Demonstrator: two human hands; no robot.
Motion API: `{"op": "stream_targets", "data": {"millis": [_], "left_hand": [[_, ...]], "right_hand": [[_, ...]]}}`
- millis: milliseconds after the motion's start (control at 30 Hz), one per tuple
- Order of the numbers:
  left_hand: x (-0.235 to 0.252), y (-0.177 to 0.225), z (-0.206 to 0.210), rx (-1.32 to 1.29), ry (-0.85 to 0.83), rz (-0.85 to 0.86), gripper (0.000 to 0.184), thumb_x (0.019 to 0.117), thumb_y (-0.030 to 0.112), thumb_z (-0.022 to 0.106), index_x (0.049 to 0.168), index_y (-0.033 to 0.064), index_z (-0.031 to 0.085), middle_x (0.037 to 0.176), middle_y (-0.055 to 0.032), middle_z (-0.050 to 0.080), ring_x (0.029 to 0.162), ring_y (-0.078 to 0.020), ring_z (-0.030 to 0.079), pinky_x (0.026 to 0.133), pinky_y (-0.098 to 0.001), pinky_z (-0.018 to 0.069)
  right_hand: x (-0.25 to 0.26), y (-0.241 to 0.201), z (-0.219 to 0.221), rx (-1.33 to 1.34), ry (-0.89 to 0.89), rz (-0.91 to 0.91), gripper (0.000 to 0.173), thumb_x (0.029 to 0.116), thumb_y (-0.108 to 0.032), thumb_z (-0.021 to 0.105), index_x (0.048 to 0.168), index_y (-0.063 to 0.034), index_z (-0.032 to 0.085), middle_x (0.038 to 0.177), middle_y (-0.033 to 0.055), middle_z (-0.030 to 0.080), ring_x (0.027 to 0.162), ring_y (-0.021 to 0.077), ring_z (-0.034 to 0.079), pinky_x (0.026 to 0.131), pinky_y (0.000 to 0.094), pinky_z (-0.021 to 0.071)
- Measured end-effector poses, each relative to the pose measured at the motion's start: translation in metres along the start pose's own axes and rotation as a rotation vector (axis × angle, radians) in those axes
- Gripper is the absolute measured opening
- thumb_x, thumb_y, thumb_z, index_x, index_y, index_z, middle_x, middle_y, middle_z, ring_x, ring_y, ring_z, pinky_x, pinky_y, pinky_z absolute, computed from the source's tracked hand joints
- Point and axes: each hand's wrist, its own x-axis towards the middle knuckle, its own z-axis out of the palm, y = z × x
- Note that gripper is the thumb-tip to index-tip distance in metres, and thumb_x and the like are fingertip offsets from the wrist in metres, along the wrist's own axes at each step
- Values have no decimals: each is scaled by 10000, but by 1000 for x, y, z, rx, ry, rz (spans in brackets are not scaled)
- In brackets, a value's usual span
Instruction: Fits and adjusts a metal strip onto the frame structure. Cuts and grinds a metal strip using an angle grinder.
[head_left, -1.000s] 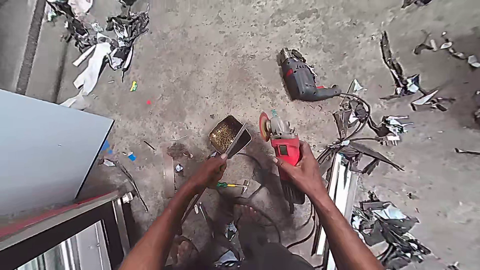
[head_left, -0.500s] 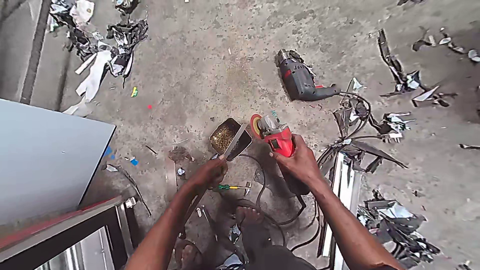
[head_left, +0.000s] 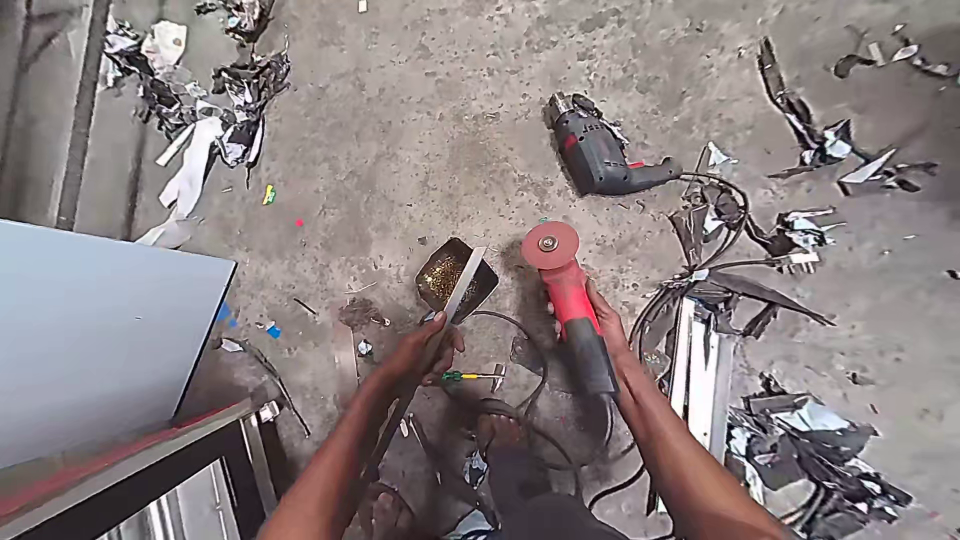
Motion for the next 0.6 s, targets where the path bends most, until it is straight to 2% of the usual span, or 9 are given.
{"op": "stream_targets", "data": {"millis": [33,133,200,300,367,400,467,533,600], "left_hand": [[-1,0,0,11,3,6,680,1086,556,145,1094,63,613,560,4,502,411,-84,475,402,-219,435],[-4,1,2,38,21,16,663,1083,567,170,1107,76,616,567,11,496,412,-82,458,399,-218,419],[-8,4,4,57,22,28,663,1080,573,173,1129,78,612,576,14,502,422,-83,462,408,-224,426],[-17,11,8,115,3,64,712,1053,635,199,1211,83,619,602,22,532,458,-83,491,455,-236,462],[-25,17,13,190,-7,125,771,1025,702,252,1302,81,615,632,20,543,482,-83,493,478,-241,469],[-31,22,16,262,9,162,798,1011,726,263,1352,88,601,648,12,562,491,-85,503,483,-246,477],[-46,31,26,418,62,259,810,1020,719,249,1467,103,528,723,-39,616,503,-127,529,475,-281,498],[-63,42,43,521,104,346,729,1061,640,267,1551,109,366,901,-92,675,534,-171,599,476,-317,559],[-81,53,65,578,198,437,597,1102,516,318,1508,84,384,953,-112,682,550,-211,637,479,-361,594]], "right_hand": [[5,0,-5,-3,4,-13,537,1088,-515,308,1316,-102,565,1000,177,714,759,250,733,593,381,635],[16,-7,-10,-130,123,16,472,1087,-445,302,1248,-83,559,943,131,710,701,189,707,572,321,616],[24,-10,-20,-132,150,29,398,1037,-398,448,1239,-73,558,927,131,700,697,192,706,576,328,620],[23,-14,-30,-150,163,46,433,990,-422,506,1228,-70,590,915,123,699,684,191,702,562,333,618],[10,-21,-32,-407,235,57,382,1022,-399,475,1259,-109,549,933,86,711,720,171,708,596,325,619],[3,-25,-32,-590,269,60,403,981,-397,568,1257,-104,556,930,78,718,747,179,716,638,348,625],[-7,-28,-28,-1004,375,57,662,780,-438,803,1296,-87,581,989,94,726,838,216,728,748,433,627],[-16,-28,-32,-1369,503,47,798,688,-485,866,1314,-78,585,1061,164,702,946,310,697,838,571,569],[-16,-28,-38,-1664,575,-16,730,707,-464,883,1239,-23,648,1083,262,677,1018,439,659,868,674,508]]}}
